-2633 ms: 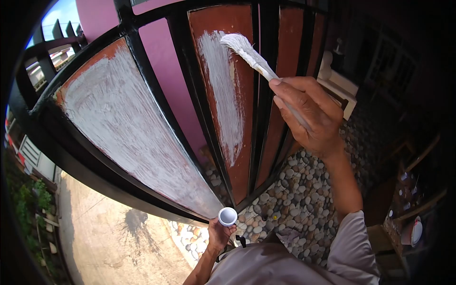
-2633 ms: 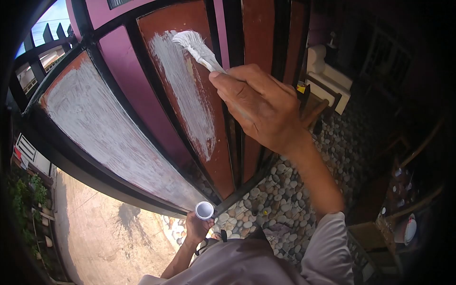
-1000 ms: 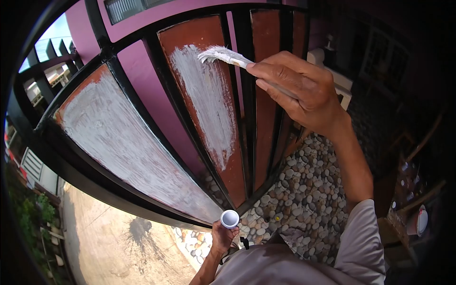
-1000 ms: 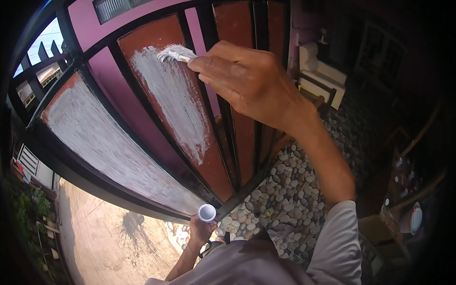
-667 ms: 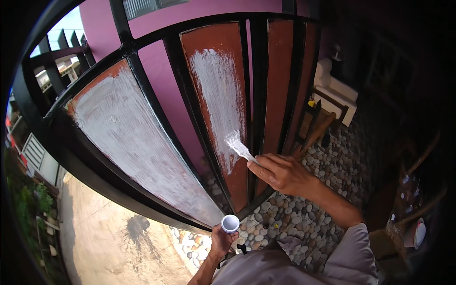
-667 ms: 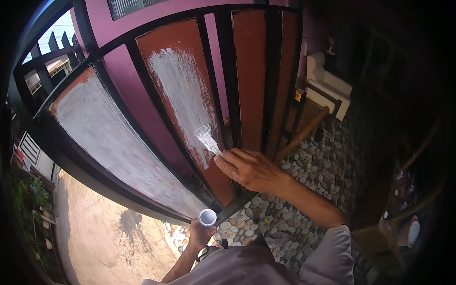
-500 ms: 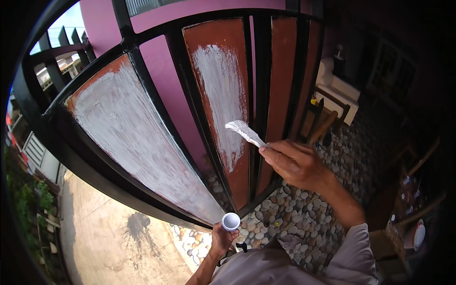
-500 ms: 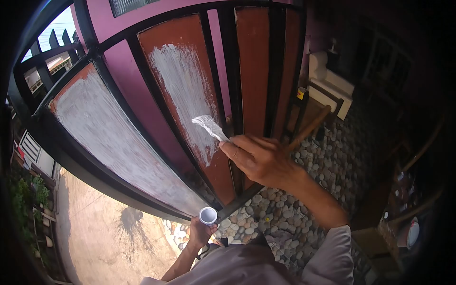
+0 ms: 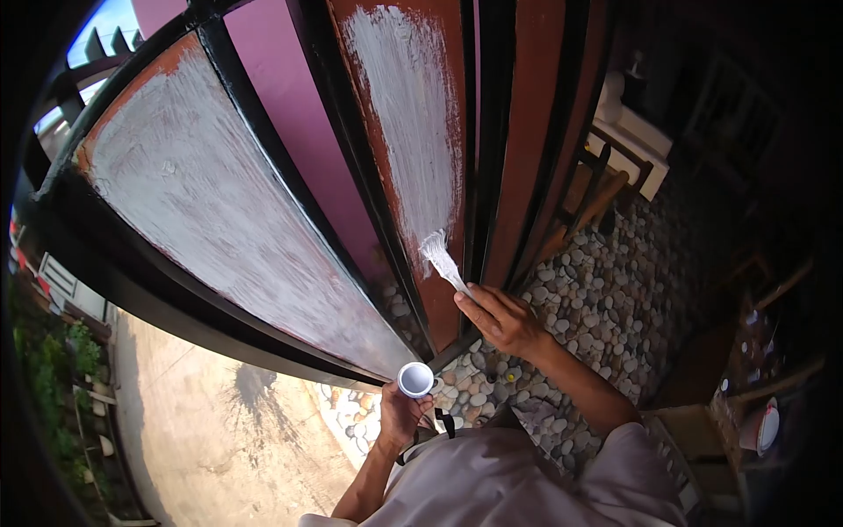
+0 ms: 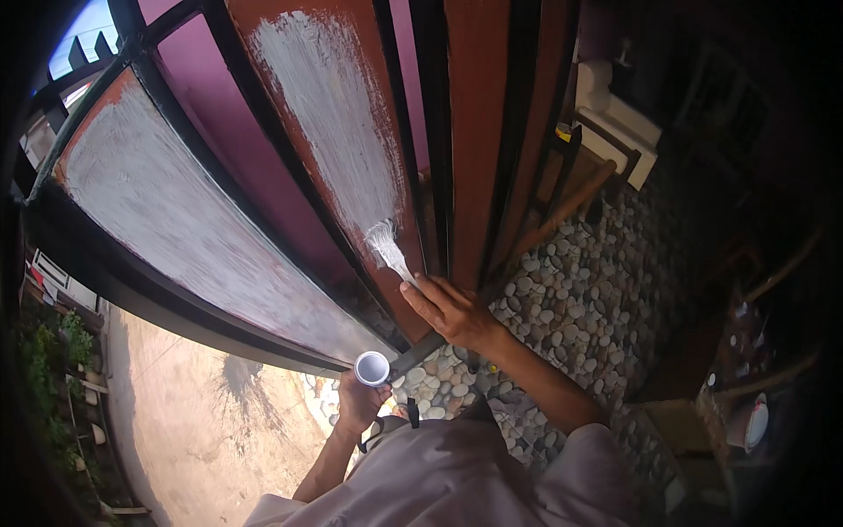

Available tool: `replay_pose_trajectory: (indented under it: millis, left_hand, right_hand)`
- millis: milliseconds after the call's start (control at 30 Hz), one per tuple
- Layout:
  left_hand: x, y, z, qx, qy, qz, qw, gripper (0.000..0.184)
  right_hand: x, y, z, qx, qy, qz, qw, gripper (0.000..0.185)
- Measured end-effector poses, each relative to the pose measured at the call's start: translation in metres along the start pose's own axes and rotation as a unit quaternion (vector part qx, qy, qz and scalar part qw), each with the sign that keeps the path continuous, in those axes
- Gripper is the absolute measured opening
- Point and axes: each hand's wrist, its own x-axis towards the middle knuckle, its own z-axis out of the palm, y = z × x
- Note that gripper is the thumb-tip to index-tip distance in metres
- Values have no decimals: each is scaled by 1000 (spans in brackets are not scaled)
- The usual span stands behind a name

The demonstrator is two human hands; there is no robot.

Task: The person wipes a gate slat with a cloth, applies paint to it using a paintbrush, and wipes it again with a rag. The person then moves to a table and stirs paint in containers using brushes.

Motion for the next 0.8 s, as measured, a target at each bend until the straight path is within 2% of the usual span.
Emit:
replay_pose_trajectory:
  millis: [200, 267, 333, 400, 467, 533, 633, 733, 800]
  left_hand:
    - [1, 7, 17, 15, 37, 1, 999, 43]
    - [6, 8, 16, 10, 26, -15, 999, 43]
    - [16, 5, 4, 10, -14, -18, 1000, 47]
    - [22, 7, 8, 20, -23, -29, 999, 46]
    - [29, 7, 11, 28, -42, -35, 998, 47]
    - [37, 5, 10, 29, -62, -48, 997, 48]
    - [44, 4, 18, 57, -58, -70, 994, 48]
    - [49, 1, 24, 51, -68, -68, 994, 49]
    - [53, 0, 24, 46, -77, -79, 993, 49]
  right_hand:
    - [-75, -17, 44, 50, -94, 63, 992, 45]
    - [-90, -26, 39, 139, -107, 198, 964, 33]
    - [-83, -30, 21, 169, -23, 287, 943, 23]
    - [-72, -33, -5, 188, 14, 401, 896, 18]
    - [-62, -34, -25, 217, 40, 469, 855, 15]
    - [-58, -37, -38, 226, 41, 467, 854, 12]
    - [-40, -49, -55, 335, 53, 474, 812, 12]
    - [-26, -57, -60, 345, 43, 447, 824, 12]
    - [-23, -61, -58, 343, 43, 462, 817, 10]
